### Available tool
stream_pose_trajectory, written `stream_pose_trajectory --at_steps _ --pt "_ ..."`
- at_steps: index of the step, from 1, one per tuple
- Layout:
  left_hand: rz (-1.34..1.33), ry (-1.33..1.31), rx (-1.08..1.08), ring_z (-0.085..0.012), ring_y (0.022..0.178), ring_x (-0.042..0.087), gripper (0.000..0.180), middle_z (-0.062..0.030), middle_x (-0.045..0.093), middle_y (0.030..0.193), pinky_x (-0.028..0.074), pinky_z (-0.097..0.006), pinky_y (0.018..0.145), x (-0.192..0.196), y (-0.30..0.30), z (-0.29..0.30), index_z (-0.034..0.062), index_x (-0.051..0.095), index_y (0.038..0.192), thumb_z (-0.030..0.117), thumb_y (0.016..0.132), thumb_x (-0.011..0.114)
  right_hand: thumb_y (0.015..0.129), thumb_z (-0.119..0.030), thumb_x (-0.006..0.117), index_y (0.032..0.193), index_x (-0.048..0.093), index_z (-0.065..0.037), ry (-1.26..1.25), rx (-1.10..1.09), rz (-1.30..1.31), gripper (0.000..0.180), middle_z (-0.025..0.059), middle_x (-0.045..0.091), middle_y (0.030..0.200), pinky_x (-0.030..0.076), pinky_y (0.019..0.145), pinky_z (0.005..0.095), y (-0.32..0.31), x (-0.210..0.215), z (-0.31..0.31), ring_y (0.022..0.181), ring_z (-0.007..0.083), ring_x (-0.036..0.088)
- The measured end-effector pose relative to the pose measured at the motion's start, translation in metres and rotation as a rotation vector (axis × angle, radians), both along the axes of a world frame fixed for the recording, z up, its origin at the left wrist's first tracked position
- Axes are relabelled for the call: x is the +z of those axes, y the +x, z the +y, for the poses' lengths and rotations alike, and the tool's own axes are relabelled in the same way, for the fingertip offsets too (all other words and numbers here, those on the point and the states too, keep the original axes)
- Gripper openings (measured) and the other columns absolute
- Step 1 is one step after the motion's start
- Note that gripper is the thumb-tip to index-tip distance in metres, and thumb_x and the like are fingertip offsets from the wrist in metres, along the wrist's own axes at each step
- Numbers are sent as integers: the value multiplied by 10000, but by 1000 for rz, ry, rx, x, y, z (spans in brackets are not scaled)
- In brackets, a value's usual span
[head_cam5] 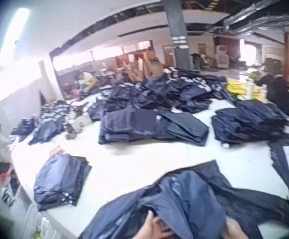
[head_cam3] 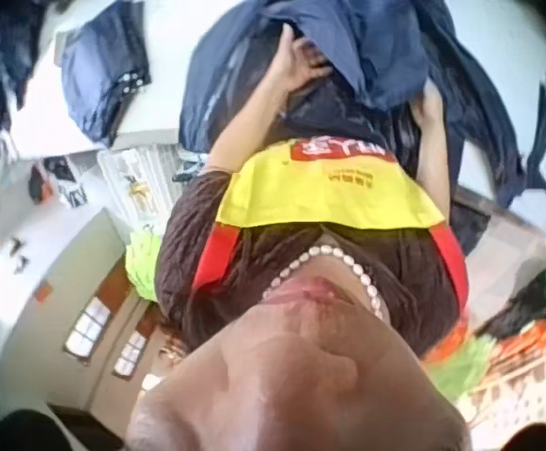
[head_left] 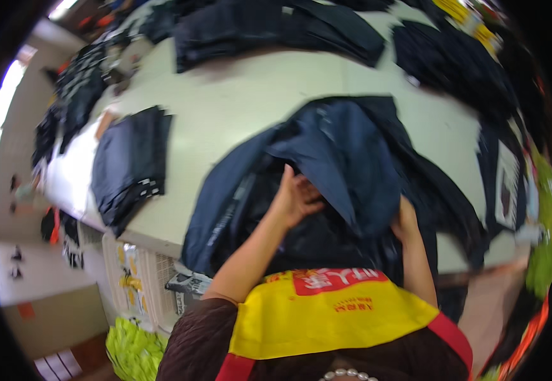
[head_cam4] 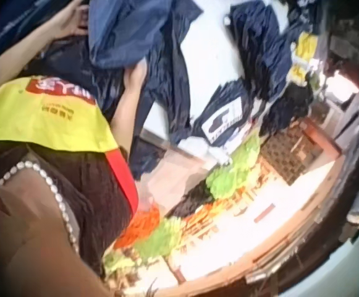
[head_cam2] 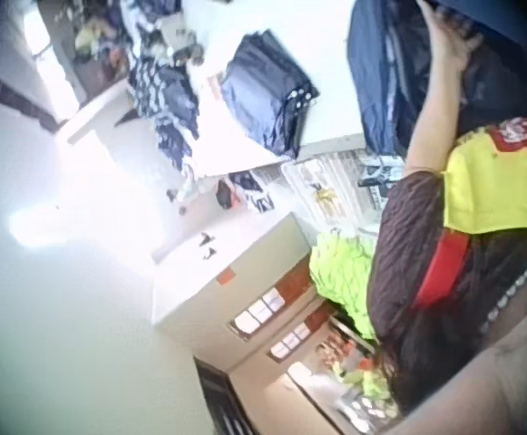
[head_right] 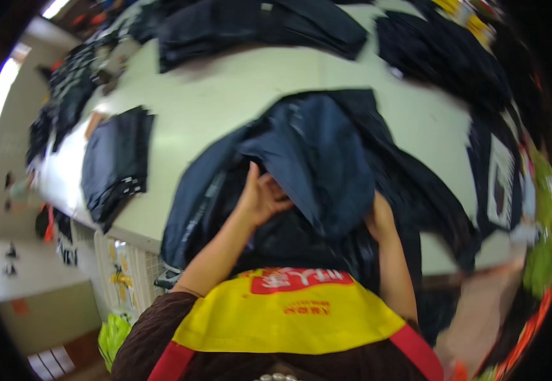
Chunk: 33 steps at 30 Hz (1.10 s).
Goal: The person folds a dark jacket on a white table, smoothing and aligning the fabric, then folds it into a compact rectangle. The person places the folded jacket into a white plastic basket and repeats the process with another jacket.
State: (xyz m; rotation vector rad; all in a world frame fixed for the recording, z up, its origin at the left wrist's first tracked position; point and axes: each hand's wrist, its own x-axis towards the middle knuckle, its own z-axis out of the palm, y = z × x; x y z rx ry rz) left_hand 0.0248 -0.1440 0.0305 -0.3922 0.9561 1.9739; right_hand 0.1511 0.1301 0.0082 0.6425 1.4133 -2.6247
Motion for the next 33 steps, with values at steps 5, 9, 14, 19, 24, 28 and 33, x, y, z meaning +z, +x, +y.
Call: stream_pose_trajectory --at_steps 5,9,14,19,24,28,33 --pt "122 -65 -9 -283 1149 496 655 -122 553 1188 325 -521 993 5 -11 34 87 455 1255 600 850 493 929 -522 353 1357 393 -61 -162 -266 46 630 120 414 1391 294 1070 433 -54 -3 23 1241 306 417" --pt "182 -108 93 -185 733 609 234 -42 601 788 510 -341 635 3 -22 36 114 547 885 314 835 657 883 -618 341 1367 372 -33 -327 -459 71 761 159 389 1404 304 1063 448 -66 20 33 1248 331 408" --pt "353 -351 146 -168 538 571 113 -39 556 687 518 -279 488 31 -17 20 83 519 819 103 784 625 861 -589 433 1277 478 -9 -196 -322 -160 715 194 518 1276 394 979 468 -71 30 47 1148 324 507" --pt "714 -750 320 -102 389 435 177 3 425 561 349 -235 342 53 -32 -86 79 463 781 -68 695 513 728 -180 508 1043 607 -24 1398 -215 -132 365 242 633 940 472 799 424 -38 55 49 909 394 601" --pt "733 -676 475 -100 462 470 191 -5 481 596 382 -226 428 25 -9 -94 34 530 917 -44 750 579 750 -284 555 1178 554 -64 1582 102 -515 482 198 619 1083 456 851 438 -19 53 29 1025 376 572" --pt "1278 -873 552 -150 715 574 208 -37 562 692 462 -284 647 40 32 -62 40 584 933 56 757 693 799 -395 613 1238 493 -34 1876 -122 -166 582 184 595 1143 451 862 427 -33 113 13 1063 358 551" --pt "1958 -702 -222 -286 879 597 253 -101 641 885 455 -388 807 37 51 -7 48 653 887 211 715 741 818 -372 629 1081 601 -22 1208 574 287 439 148 650 904 481 713 322 -99 105 -33 820 250 627"
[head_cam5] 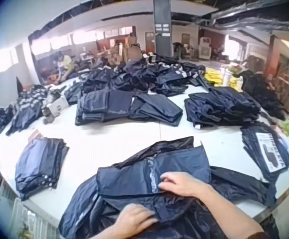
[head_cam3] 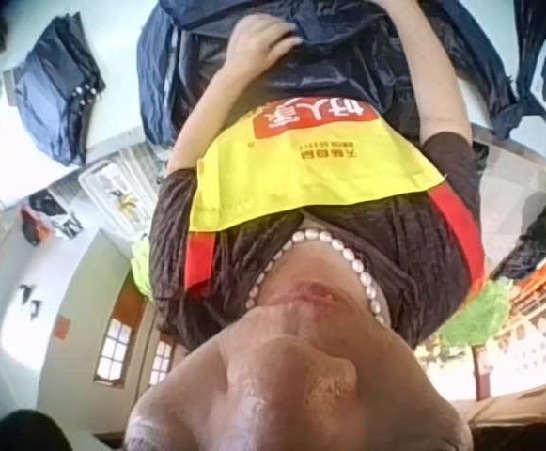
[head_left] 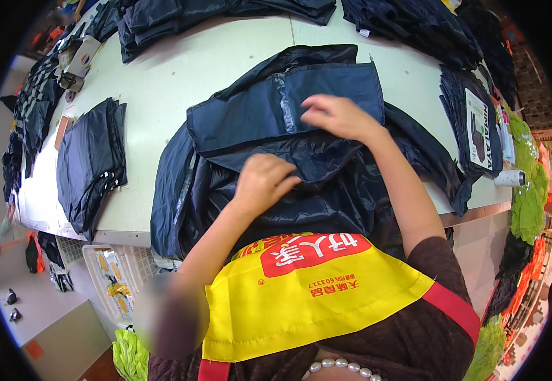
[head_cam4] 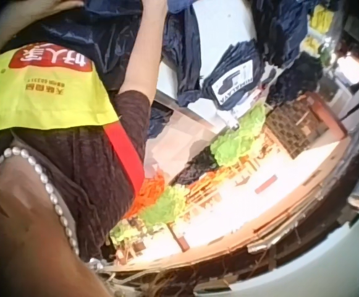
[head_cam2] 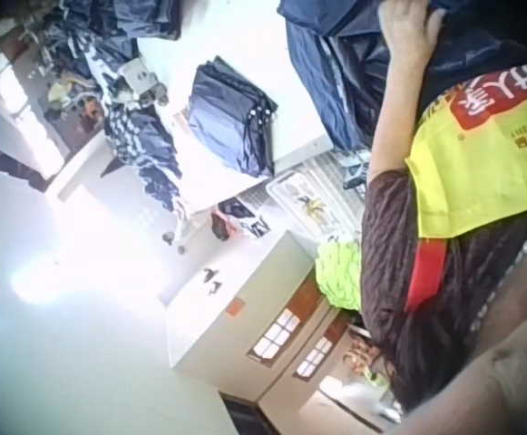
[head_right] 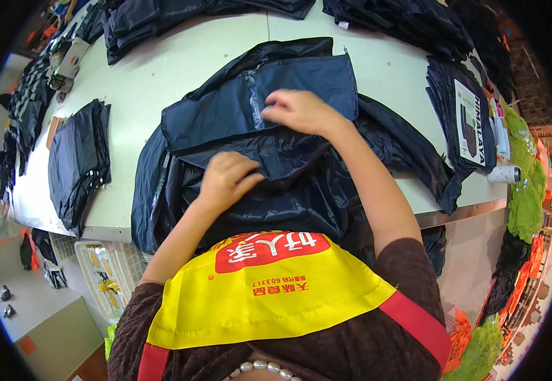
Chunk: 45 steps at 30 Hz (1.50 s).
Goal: The person folds a dark jacket on a white table, smoothing and aligning the fabric, then folds it into a compact rectangle. The person places the folded jacket into a white plastic basket and repeats the process with another jacket.
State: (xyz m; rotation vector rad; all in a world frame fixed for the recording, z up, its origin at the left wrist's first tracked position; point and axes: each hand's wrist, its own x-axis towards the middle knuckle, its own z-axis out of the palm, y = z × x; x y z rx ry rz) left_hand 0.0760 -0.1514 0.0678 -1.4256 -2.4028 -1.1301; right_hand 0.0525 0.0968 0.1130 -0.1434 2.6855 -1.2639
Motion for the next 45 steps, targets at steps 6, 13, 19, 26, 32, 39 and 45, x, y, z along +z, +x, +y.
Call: stream_pose_trajectory --at_steps 6,13,19,26,32,39,45 --pt "27 -311 -162 -245 1150 499 601 -126 573 1178 342 -499 978 -55 7 10 67 555 1173 415 710 713 791 -428 631 968 666 -106 349 321 -126 369 152 665 854 477 730 392 -27 -100 -23 847 313 630" --pt "246 -145 -232 -229 941 559 461 -102 577 1077 439 -365 804 -42 21 32 62 582 1119 157 677 671 808 -376 644 824 663 -42 54 279 -192 335 146 652 749 472 644 345 -40 -116 -18 697 262 624" --pt "159 -356 -381 -181 905 558 306 -99 587 1146 500 -272 640 -53 22 2 69 646 1029 105 731 585 777 -435 661 775 589 -87 328 -71 205 355 104 647 701 491 609 399 -4 -118 -26 677 313 632" --pt "-27 -112 34 -332 1055 526 481 -168 560 1147 429 -426 874 -10 7 -17 78 628 1054 320 662 767 788 -300 647 828 618 -87 346 -315 605 218 90 625 821 487 698 382 1 -64 13 806 284 591" --pt "-693 358 1029 -260 1114 471 669 -226 448 1234 393 -357 938 -33 -61 -49 -61 405 1262 223 759 742 800 -277 648 1125 554 42 481 -1022 207 466 211 628 989 472 818 381 18 -74 112 918 320 598" --pt "-954 1009 689 -153 866 596 303 -97 613 988 483 -261 798 -56 -100 -53 -27 518 1062 -17 791 654 824 -77 635 1152 550 68 -584 -921 295 368 27 597 862 456 689 248 34 -63 94 776 116 559" --pt "-714 915 614 -108 890 563 261 -48 615 977 444 -224 818 -54 -74 -48 4 554 1097 26 848 629 804 -73 593 1158 557 -10 119 -276 549 361 136 593 856 494 650 327 44 -43 -22 737 257 606"
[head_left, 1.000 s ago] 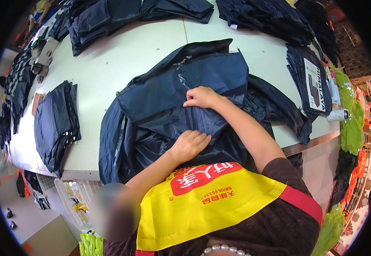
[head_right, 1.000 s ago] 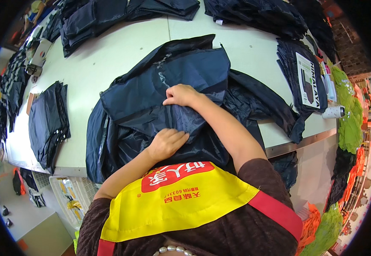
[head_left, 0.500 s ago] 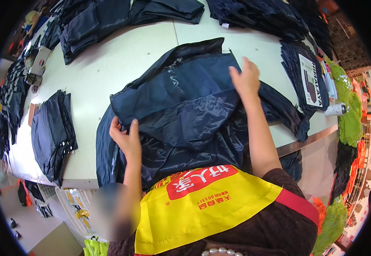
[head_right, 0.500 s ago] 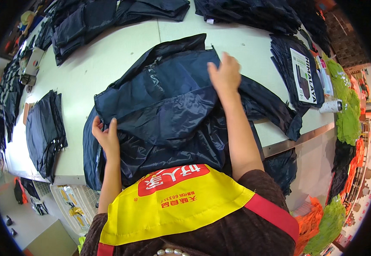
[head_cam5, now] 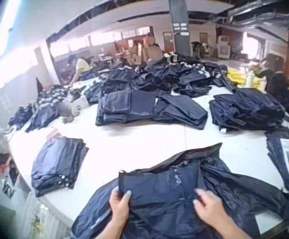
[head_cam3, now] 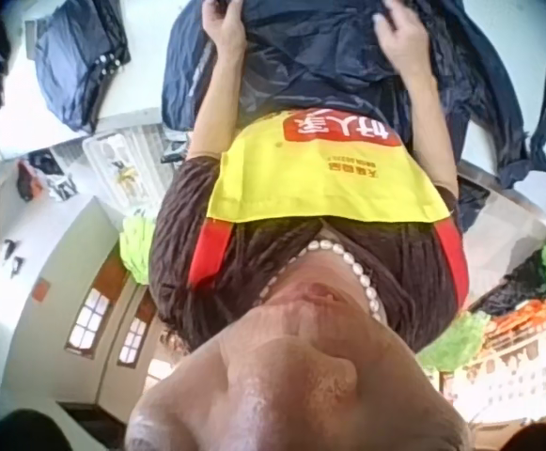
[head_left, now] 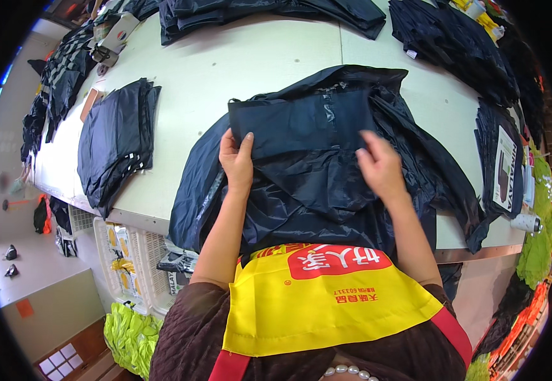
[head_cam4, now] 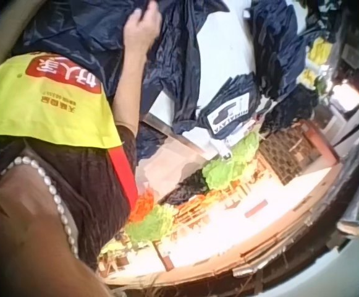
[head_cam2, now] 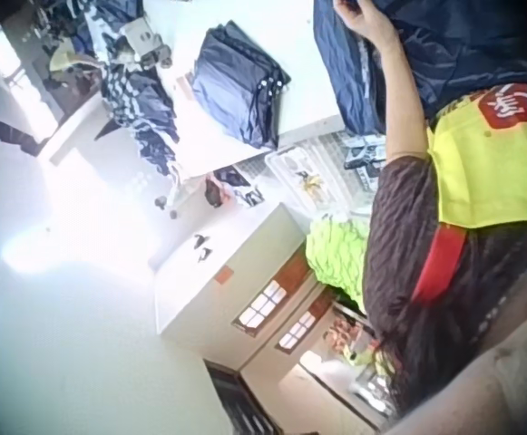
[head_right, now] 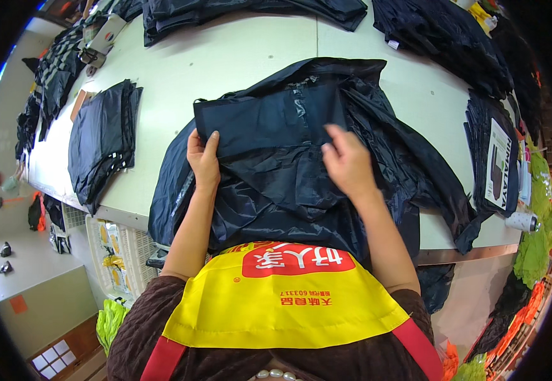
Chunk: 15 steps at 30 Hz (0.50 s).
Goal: The person folds a dark jacket on a white table, smoothing and aligning the fabric, then folds it into a compact rectangle. The person places the folded jacket into a white plastic basket and repeats the process with another jacket.
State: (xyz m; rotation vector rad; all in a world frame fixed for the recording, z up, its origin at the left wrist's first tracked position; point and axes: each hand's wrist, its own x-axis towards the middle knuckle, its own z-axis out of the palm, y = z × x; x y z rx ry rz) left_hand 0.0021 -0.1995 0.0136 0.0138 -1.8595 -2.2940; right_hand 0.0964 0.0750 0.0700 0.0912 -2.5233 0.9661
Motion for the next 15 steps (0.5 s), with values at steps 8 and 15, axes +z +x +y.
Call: stream_pose_trajectory --at_steps 8,15 --pt "30 -87 -18 -70 854 549 253 -11 615 952 424 -200 778 3 9 2 -19 571 1114 17 865 601 811 -184 614 1114 562 -31 306 3 -463 343 158 583 934 505 691 421 -1 -40 -33 784 315 604" --pt "88 -227 -40 -136 934 571 313 -70 612 1025 454 -267 809 31 7 46 -33 547 1160 27 855 587 807 -466 591 1285 497 -84 544 77 -344 619 133 416 1379 222 1002 613 2 -55 -28 1294 348 327"
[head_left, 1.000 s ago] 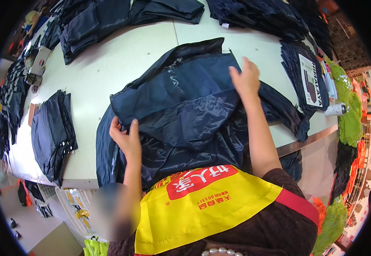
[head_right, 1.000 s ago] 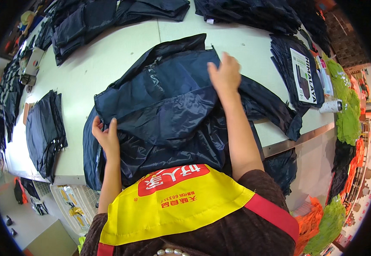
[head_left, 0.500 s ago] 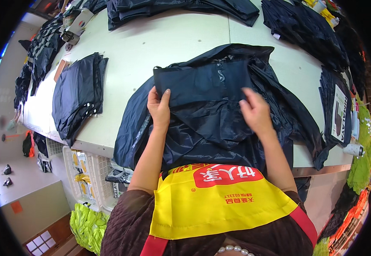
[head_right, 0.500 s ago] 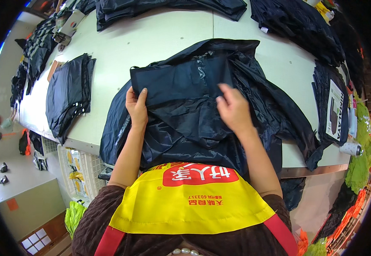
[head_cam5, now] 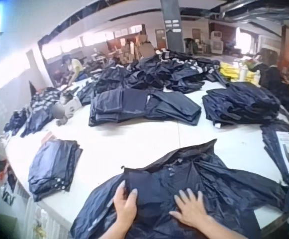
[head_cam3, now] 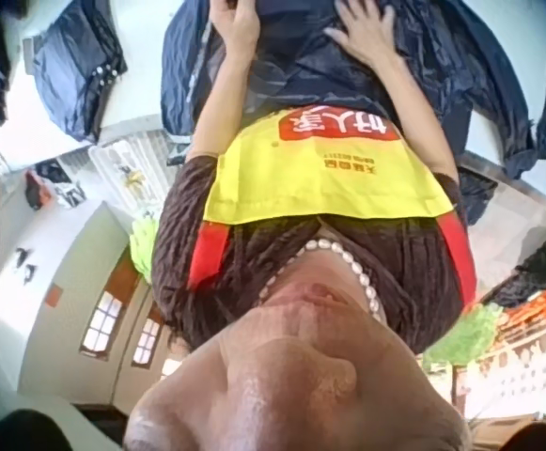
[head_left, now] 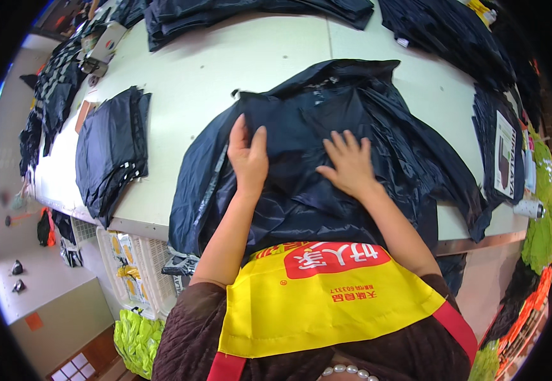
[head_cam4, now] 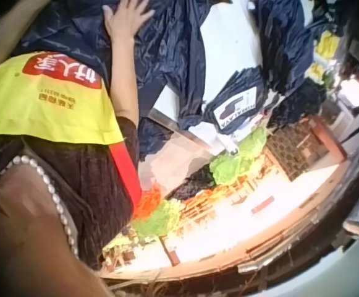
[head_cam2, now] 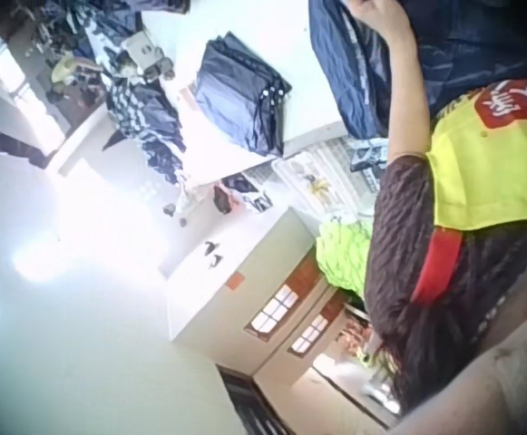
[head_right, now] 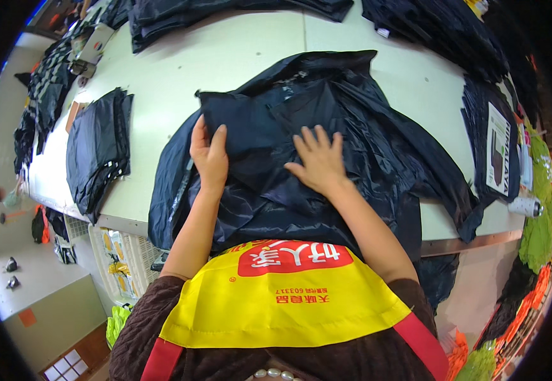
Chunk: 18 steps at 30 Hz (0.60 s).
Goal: The person folds a dark jacket on a white table, smoothing and aligning the fabric, then folds it into a compact rectangle. The person places the folded jacket into a white plastic basket and repeats the process with another jacket.
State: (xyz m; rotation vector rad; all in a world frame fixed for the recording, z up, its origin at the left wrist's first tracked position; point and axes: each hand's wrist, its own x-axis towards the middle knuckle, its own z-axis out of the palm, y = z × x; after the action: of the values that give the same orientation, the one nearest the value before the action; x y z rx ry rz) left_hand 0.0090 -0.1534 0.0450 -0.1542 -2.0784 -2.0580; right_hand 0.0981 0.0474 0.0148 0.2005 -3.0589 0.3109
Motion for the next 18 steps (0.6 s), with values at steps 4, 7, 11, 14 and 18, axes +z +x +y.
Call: stream_pose_trajectory --at_steps 4,7,11,14,18 --pt "81 -516 -256 -323 916 576 414 -172 566 1076 467 -360 805 11 9 61 26 549 1192 145 802 623 812 -438 595 1364 385 -61 -59 -64 -44 701 161 341 1424 164 1032 630 -3 -20 -21 1344 375 234" --pt "169 -857 -311 -350 1045 507 462 -174 515 1190 428 -384 878 -46 4 82 76 559 1218 299 817 616 836 -370 595 1348 388 -15 -176 -33 -327 657 203 342 1413 180 1075 543 -6 14 -17 1345 330 271" --pt "223 -867 -429 -346 1181 423 410 -166 475 1284 301 -440 1000 -69 3 75 140 572 1228 326 864 540 825 -408 605 1311 454 -30 -139 -29 -210 633 186 356 1412 200 1062 535 14 28 3 1337 328 285" --pt "244 -908 -420 -344 1254 365 396 -161 432 1352 242 -469 1030 -71 6 64 158 568 1240 291 868 529 817 -459 600 1328 448 -62 -79 -3 -75 665 175 346 1422 190 1065 543 26 6 10 1345 337 262" --pt "332 -1055 -378 -351 1291 327 431 -165 418 1370 214 -501 1044 -74 -3 58 175 565 1238 300 825 561 787 -546 596 1376 395 -95 -152 51 -173 768 198 277 1456 122 1086 559 25 -12 19 1373 363 180"
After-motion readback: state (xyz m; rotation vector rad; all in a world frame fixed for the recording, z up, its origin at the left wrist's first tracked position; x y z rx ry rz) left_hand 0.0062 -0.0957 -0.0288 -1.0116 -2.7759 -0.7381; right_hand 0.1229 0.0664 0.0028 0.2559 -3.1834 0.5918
